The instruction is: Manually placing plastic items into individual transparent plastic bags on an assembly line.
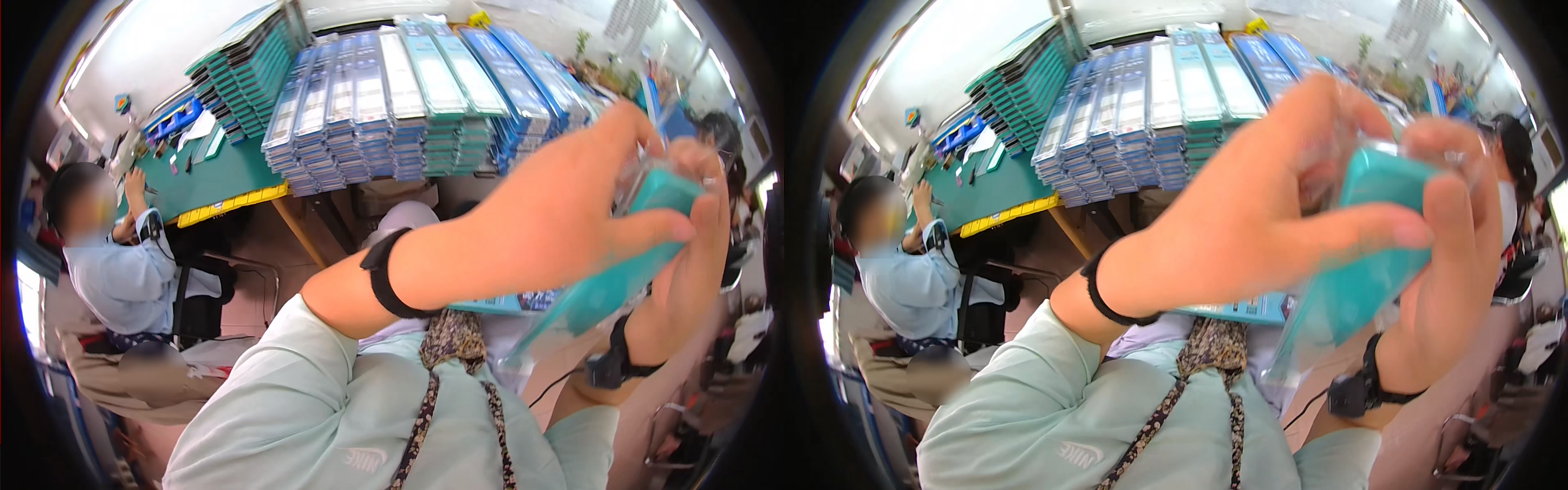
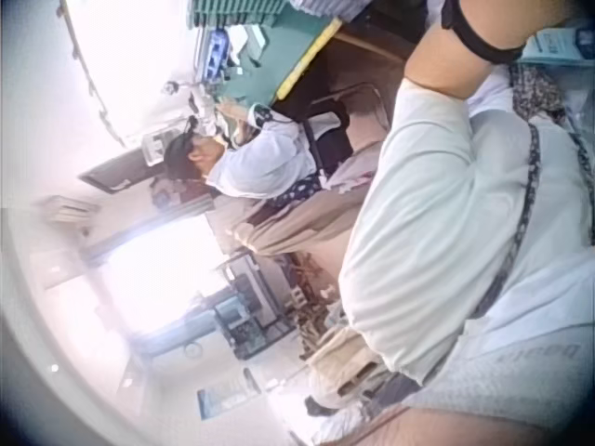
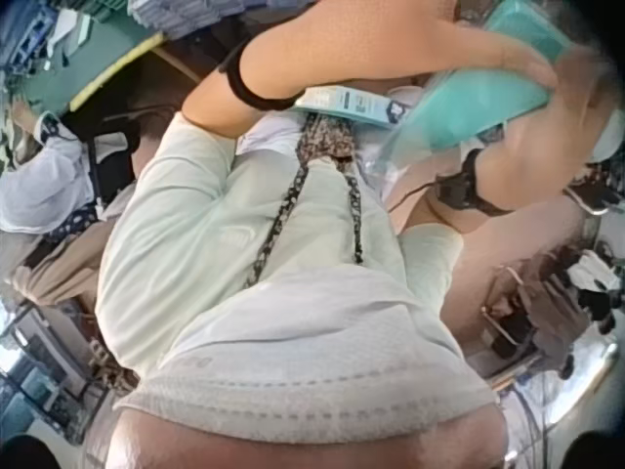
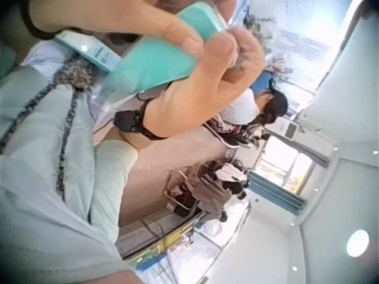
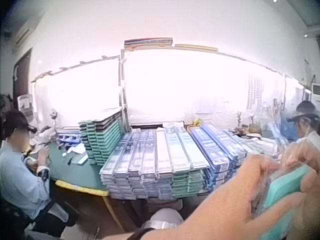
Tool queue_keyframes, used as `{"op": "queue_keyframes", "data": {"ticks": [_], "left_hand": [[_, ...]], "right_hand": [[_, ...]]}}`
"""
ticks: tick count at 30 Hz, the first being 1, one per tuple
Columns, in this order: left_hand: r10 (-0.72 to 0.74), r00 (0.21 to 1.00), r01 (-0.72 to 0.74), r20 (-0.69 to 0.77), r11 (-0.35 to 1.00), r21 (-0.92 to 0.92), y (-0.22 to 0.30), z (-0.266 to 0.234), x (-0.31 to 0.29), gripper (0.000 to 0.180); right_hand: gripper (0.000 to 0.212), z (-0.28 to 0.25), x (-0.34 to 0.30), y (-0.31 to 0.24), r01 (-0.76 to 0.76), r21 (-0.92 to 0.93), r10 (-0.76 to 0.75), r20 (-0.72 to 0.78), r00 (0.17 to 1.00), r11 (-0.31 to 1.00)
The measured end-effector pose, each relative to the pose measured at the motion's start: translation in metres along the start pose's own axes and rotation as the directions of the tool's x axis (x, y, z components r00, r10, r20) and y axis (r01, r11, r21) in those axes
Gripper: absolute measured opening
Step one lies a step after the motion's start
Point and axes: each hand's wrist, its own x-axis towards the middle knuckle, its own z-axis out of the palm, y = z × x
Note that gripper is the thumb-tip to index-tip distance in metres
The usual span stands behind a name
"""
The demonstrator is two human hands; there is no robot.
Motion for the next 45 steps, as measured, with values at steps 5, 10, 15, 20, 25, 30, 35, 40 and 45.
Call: {"op": "queue_keyframes", "data": {"ticks": [5,10,15,20,25,30,35,40,45], "left_hand": [[0.18,0.974,-0.221,-0.139,0.891,-0.396,0.002,0.01,-0.002,0.032],[0.122,0.99,-0.138,-0.07,0.939,-0.316,0.013,-0.006,-0.008,0.024],[0.003,1.0,0.003,0.012,0.901,-0.434,0.02,-0.015,-0.015,0.026],[0.034,0.998,-0.059,-0.06,0.87,-0.49,0.017,-0.012,-0.017,0.027],[0.109,0.99,-0.136,-0.091,0.909,-0.394,0.016,-0.015,-0.022,0.024],[0.299,0.937,-0.348,-0.181,0.851,-0.393,0.008,-0.011,-0.022,0.013],[0.24,0.964,-0.267,-0.116,0.872,-0.41,0.016,-0.016,-0.027,0.013],[0.371,0.927,-0.366,-0.055,0.866,-0.34,0.009,-0.025,-0.025,0.015],[0.511,0.859,-0.511,-0.013,0.858,-0.043,0.009,-0.03,-0.031,0.02]], "right_hand": [[0.033,0.01,-0.009,-0.003,-0.036,0.213,0.047,-0.049,0.998,0.976],[0.039,0.006,-0.007,-0.002,-0.017,0.161,0.01,0.046,0.999,0.987],[0.048,0.011,-0.008,-0.007,0.004,0.136,0.0,-0.031,1.0,0.991],[0.051,0.018,-0.005,-0.015,-0.087,0.146,0.092,-0.029,0.995,0.985],[0.044,0.018,-0.005,-0.011,-0.07,0.179,0.065,0.034,0.997,0.981],[0.02,0.028,-0.005,-0.012,0.043,0.222,-0.054,0.043,0.998,0.974],[0.023,0.025,-0.012,-0.006,0.029,0.423,-0.063,0.068,0.996,0.905],[0.022,0.027,-0.011,-0.007,0.137,0.311,-0.195,0.164,0.967,0.941],[0.021,0.016,-0.015,0.003,0.024,0.466,-0.131,0.197,0.972,0.884]]}}
